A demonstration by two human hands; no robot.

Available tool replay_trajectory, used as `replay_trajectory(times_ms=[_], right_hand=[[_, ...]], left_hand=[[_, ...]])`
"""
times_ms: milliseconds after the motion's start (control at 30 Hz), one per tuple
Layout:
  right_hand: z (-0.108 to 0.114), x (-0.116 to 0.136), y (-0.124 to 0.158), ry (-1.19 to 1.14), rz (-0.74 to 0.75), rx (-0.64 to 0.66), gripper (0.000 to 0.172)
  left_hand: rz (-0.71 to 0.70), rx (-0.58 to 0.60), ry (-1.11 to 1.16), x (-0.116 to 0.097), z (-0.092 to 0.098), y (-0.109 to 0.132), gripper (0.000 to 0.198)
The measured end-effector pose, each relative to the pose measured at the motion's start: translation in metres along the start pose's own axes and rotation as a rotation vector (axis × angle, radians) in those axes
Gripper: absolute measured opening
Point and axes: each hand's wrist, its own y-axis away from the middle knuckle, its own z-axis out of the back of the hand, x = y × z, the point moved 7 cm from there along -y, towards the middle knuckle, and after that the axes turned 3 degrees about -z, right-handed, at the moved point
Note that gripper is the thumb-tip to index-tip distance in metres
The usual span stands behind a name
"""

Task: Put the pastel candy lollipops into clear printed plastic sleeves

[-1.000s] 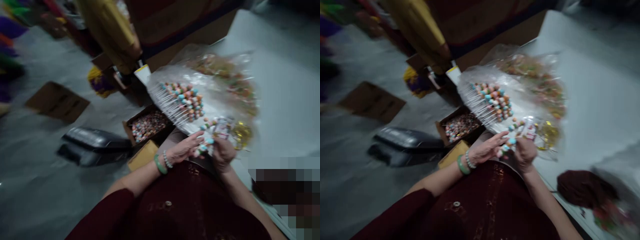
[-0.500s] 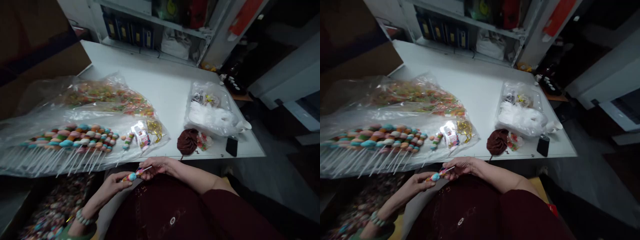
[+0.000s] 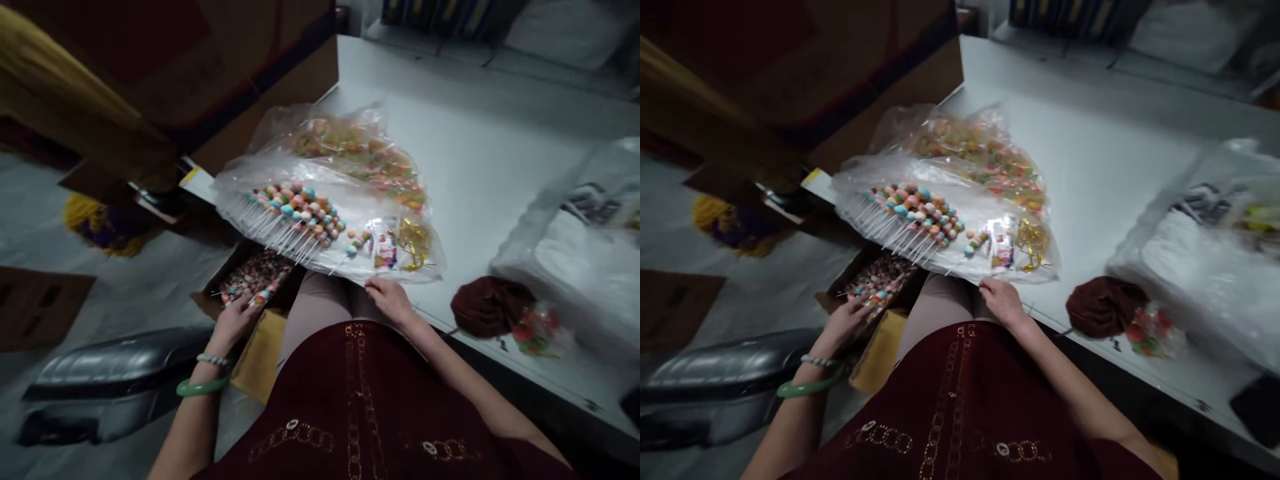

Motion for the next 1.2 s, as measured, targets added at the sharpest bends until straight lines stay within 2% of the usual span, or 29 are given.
replay_trajectory(times_ms=[67, 133, 167, 267, 333, 400, 500, 600, 667, 700, 733, 833, 900, 967, 1033, 1100, 1200], right_hand=[[0.008, 0.005, -0.017, 0.065, 0.008, -0.086, 0.021], [0.015, 0.017, -0.036, 0.148, -0.005, -0.175, 0.024], [0.018, 0.024, -0.045, 0.193, -0.023, -0.217, 0.025], [0.022, 0.045, -0.067, 0.302, -0.078, -0.300, 0.029], [0.019, 0.051, -0.071, 0.343, -0.118, -0.306, 0.028], [0.011, 0.048, -0.066, 0.339, -0.152, -0.272, 0.028], [-0.009, 0.031, -0.052, 0.201, -0.186, -0.178, 0.026], [-0.023, 0.014, -0.042, -0.045, -0.226, -0.121, 0.024], [-0.029, 0.006, -0.037, -0.262, -0.299, -0.083, 0.022], [-0.032, 0.003, -0.035, -0.414, -0.355, -0.045, 0.021], [-0.032, 0.002, -0.033, -0.468, -0.385, -0.036, 0.021], [-0.026, 0.003, -0.032, -0.573, -0.416, -0.084, 0.016], [-0.022, 0.000, -0.032, -0.649, -0.423, -0.147, 0.013], [-0.023, -0.004, -0.027, -0.737, -0.423, -0.179, 0.011], [-0.030, -0.004, -0.019, -0.976, -0.409, -0.165, 0.007], [-0.034, -0.001, -0.010, -1.239, -0.358, -0.149, 0.012], [-0.029, 0.000, -0.003, -1.394, -0.305, -0.209, 0.018]], left_hand=[[0.011, -0.235, -0.248, 0.010, 0.017, 0.002, 0.048], [-0.079, -0.355, -0.350, -0.005, 0.016, 0.003, 0.043], [-0.153, -0.368, -0.314, -0.018, 0.010, 0.004, 0.037], [-0.398, -0.279, -0.080, -0.072, -0.020, 0.009, 0.020], [-0.554, -0.193, -0.011, -0.112, -0.042, 0.016, 0.019], [-0.650, -0.156, -0.070, -0.145, -0.061, 0.022, 0.022], [-0.640, -0.127, -0.337, -0.175, -0.090, 0.015, 0.026], [-0.610, -0.041, -0.424, -0.186, -0.113, 0.001, 0.027], [-0.559, -0.026, -0.320, -0.188, -0.118, -0.001, 0.029], [-0.514, -0.023, -0.221, -0.186, -0.118, 0.001, 0.029], [-0.469, -0.001, -0.071, -0.185, -0.119, 0.004, 0.027], [-0.341, 0.216, 0.472, -0.180, -0.137, 0.016, 0.029], [-0.308, 0.338, 0.664, -0.180, -0.152, 0.023, 0.033], [-0.268, 0.411, 0.771, -0.181, -0.165, 0.029, 0.035], [-0.236, 0.424, 0.848, -0.182, -0.174, 0.035, 0.037], [-0.232, 0.410, 0.894, -0.186, -0.179, 0.040, 0.038], [-0.271, 0.435, 0.890, -0.194, -0.183, 0.048, 0.041]])
